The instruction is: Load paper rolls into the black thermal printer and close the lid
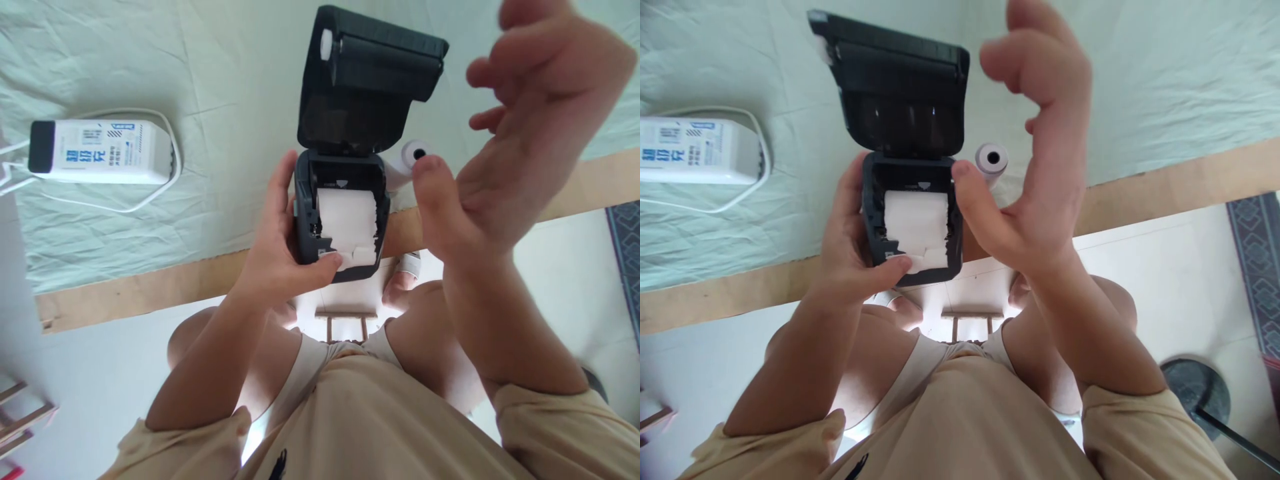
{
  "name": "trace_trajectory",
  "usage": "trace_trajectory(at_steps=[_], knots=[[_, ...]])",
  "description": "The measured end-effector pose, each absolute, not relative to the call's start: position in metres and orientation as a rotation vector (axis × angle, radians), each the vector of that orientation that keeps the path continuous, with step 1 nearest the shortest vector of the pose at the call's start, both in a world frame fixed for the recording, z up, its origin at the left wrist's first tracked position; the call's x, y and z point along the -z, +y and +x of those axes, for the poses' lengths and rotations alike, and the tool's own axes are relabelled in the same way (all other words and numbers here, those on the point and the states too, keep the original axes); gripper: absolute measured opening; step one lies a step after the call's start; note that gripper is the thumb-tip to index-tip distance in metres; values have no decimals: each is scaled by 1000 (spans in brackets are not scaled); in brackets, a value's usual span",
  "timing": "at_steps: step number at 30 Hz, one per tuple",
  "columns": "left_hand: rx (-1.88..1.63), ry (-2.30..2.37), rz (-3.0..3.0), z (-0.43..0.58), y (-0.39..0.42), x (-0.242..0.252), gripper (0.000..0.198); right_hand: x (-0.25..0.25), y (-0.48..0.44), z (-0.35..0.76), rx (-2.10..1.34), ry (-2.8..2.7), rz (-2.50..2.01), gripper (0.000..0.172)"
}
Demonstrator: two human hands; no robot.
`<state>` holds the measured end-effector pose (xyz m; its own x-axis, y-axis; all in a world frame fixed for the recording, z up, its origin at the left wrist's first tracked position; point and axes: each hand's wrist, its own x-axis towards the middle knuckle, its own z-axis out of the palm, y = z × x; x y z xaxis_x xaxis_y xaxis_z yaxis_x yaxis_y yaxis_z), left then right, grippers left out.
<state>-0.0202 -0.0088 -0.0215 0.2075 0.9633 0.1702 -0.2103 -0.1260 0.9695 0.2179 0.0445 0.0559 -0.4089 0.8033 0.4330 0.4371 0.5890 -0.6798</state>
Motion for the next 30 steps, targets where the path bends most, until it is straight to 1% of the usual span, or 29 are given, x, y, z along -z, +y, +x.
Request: trace_trajectory(at_steps=[1,4,7,9,10,11,12,13,15,16,17,20,22,26,30], knots=[[-1229,810,1289,-21,-9,25,105,-55,46,217,-632,-2009,-994,25],[-1219,805,1320,-21,-8,31,109,-48,48,209,-640,-1893,-1014,35],[-1210,838,1332,-19,-9,28,105,-39,49,198,-424,-1734,-983,40],[-1232,823,1299,-18,-11,21,95,-34,47,192,-269,-1632,-928,39],[-1262,812,1241,-18,-13,17,93,-32,44,190,-255,-1608,-903,39],[-1221,916,1120,-17,-14,12,84,-29,40,188,-298,-1606,-892,41],[-1193,955,1054,-16,-15,8,84,-26,36,187,-377,-1617,-890,44],[-1185,942,1023,-15,-17,5,90,-23,31,186,-465,-1631,-891,46],[-1197,966,916,-13,-18,0,94,-16,23,185,-586,-1646,-909,47],[-1216,978,868,-11,-17,-3,92,-12,21,185,-622,-1662,-922,48],[-1230,998,821,-9,-17,-5,86,-9,19,186,-649,-1677,-934,50],[-1214,1050,744,-2,-15,-14,56,-2,18,189,-812,-1692,-988,57],[-1174,1067,725,2,-15,-20,45,0,21,191,-951,-1681,-992,59],[-1158,1070,707,4,-16,-24,45,-6,26,194,-1157,-1727,-938,57],[-1180,1090,717,4,-17,-24,46,-12,28,195,-1131,-1800,-1021,54]])
